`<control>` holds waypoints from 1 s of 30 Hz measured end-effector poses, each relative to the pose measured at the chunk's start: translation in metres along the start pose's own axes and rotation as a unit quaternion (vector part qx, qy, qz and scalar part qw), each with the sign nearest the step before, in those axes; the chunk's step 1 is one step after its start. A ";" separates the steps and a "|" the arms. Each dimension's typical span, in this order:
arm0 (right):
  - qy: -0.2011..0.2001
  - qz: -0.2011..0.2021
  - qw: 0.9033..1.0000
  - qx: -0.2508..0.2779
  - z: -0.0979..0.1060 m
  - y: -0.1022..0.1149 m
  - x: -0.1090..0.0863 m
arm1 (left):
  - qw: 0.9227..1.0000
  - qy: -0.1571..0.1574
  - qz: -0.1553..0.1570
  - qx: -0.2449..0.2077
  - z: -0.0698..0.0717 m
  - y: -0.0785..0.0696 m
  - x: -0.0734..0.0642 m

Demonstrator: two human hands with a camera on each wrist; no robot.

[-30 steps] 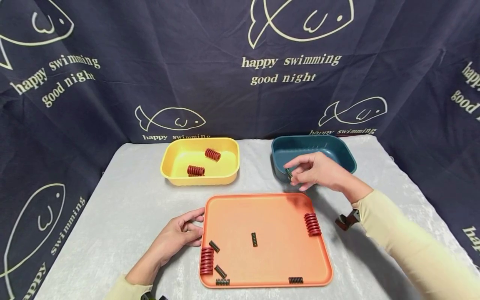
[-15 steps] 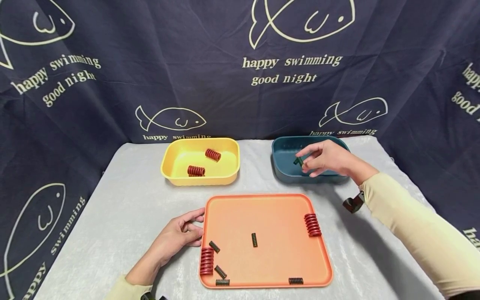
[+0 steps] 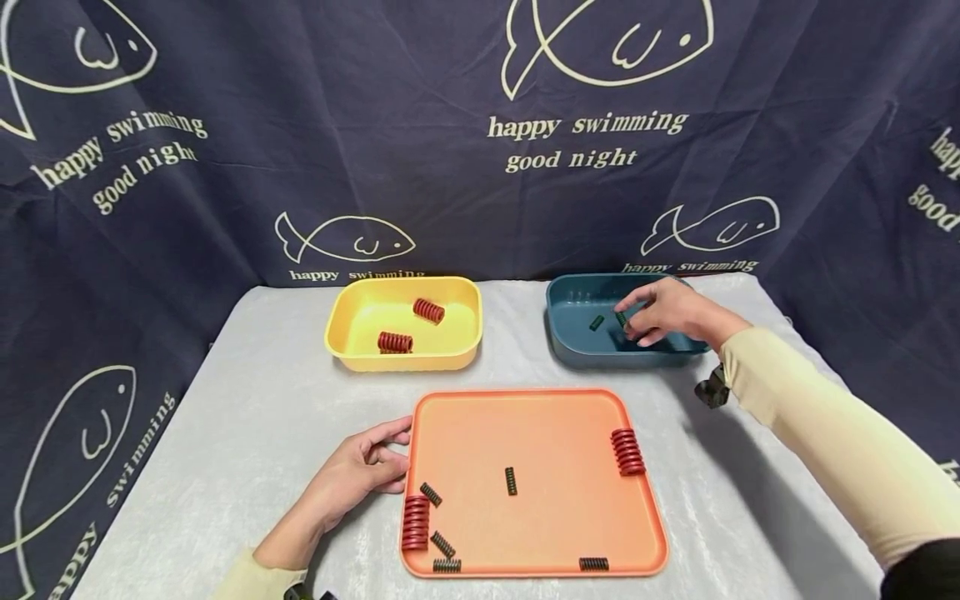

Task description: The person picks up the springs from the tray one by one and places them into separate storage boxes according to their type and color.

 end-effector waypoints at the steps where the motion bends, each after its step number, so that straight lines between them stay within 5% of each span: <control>1: -0.003 -0.004 1.000 -0.001 0.003 -0.004 0.002 | 1.000 0.001 0.000 0.000 0.000 0.001 0.000; 9: -0.019 -0.020 0.999 0.021 0.015 -0.029 0.011 | 1.000 0.007 -0.005 0.000 0.000 0.003 -0.001; 30: -0.060 -0.043 0.997 -0.013 0.018 -0.035 0.028 | 1.000 0.003 -0.003 0.000 0.001 0.001 0.001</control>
Point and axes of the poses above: each hand's wrist, its own x-axis towards the middle knuckle, its own z-axis out of the back of the hand, y = z × x, the point moved 2 cm from there along x, towards the middle knuckle, and after that the axes turned 10 degrees about y, right-handed, at the moved point
